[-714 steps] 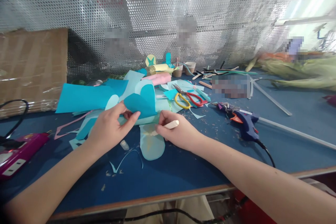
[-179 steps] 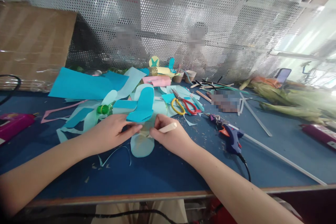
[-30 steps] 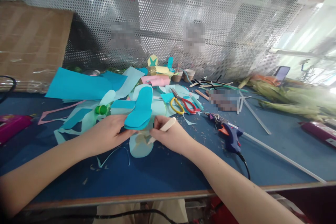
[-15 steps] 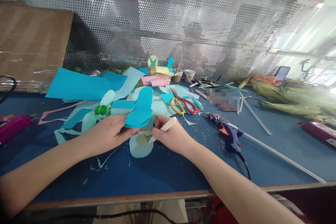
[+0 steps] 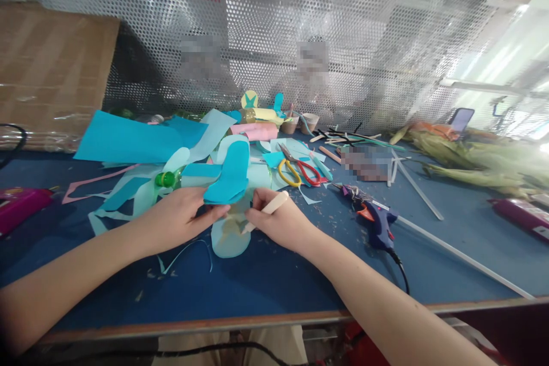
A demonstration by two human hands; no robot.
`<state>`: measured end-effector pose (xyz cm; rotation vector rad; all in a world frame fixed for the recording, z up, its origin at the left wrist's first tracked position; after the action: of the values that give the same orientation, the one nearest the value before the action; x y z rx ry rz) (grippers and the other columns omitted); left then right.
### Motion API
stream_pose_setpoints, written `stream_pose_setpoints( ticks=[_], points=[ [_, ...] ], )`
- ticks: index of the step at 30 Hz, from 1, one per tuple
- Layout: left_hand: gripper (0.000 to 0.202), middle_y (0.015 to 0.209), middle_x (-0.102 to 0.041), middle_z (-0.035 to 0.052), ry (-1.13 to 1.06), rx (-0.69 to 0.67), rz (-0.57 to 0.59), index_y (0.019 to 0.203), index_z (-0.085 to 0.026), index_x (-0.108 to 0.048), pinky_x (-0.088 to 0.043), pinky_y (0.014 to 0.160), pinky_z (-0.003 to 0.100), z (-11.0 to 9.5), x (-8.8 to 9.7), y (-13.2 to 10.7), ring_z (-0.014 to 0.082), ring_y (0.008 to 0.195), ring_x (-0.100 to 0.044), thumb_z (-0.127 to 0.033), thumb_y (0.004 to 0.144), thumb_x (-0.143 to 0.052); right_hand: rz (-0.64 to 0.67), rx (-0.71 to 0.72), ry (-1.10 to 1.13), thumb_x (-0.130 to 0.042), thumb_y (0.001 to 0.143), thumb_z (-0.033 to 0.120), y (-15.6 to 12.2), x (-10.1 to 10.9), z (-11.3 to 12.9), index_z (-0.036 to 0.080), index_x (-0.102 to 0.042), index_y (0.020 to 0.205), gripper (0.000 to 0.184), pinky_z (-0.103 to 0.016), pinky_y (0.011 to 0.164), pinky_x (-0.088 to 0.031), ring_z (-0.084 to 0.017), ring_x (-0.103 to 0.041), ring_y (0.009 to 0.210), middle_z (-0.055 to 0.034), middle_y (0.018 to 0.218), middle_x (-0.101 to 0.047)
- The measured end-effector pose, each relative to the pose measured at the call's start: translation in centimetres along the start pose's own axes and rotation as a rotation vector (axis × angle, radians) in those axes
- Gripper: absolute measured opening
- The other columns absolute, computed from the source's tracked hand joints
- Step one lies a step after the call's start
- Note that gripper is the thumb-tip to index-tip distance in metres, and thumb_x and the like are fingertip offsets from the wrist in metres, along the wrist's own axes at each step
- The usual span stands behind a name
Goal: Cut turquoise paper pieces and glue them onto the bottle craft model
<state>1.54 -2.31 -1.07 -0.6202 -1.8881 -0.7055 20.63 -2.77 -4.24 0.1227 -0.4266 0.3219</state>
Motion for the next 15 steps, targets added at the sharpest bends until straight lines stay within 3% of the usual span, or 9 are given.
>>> stream_pose_setpoints(
  ticks=[10, 15],
  points=[
    [0.030, 0.079, -0.064, 0.0035, 0.008, 0.021, 0.008, 0.098, -0.019, -0.055, -0.040, 0.057, 0.027, 0.14, -0.17, 0.19, 0.0198, 0.069, -0.061, -0.041, 0.098, -0.035, -0.056, -0.019, -0.024, -0.057, 0.077, 0.027, -0.05, 0.04, 0.25, 0.023, -0.039, 0.063, 0.023, -0.022, 0.047, -0.032, -0.010, -0.045, 0.048, 0.0073, 0.051, -0.047],
    [0.029, 0.072, -0.061, 0.0008, 0.007, 0.030, 0.014, 0.098, -0.019, -0.054, -0.038, 0.054, 0.027, 0.03, -0.07, 0.15, 0.0178, 0.061, -0.058, -0.041, 0.098, -0.035, -0.051, 0.000, -0.032, -0.056, 0.074, 0.025, 0.03, 0.07, 0.23, 0.022, -0.037, 0.060, 0.024, -0.022, 0.046, -0.030, -0.010, -0.044, 0.048, 0.0066, 0.051, -0.047]
  ],
)
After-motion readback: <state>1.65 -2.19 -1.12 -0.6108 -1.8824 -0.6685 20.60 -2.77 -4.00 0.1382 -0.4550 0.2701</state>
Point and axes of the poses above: each hand's wrist, its own y-axis towards the middle knuckle, its own x-axis out of the back of the hand, z = x × y, the point moved 2 cm from there along y, towards the middle knuckle
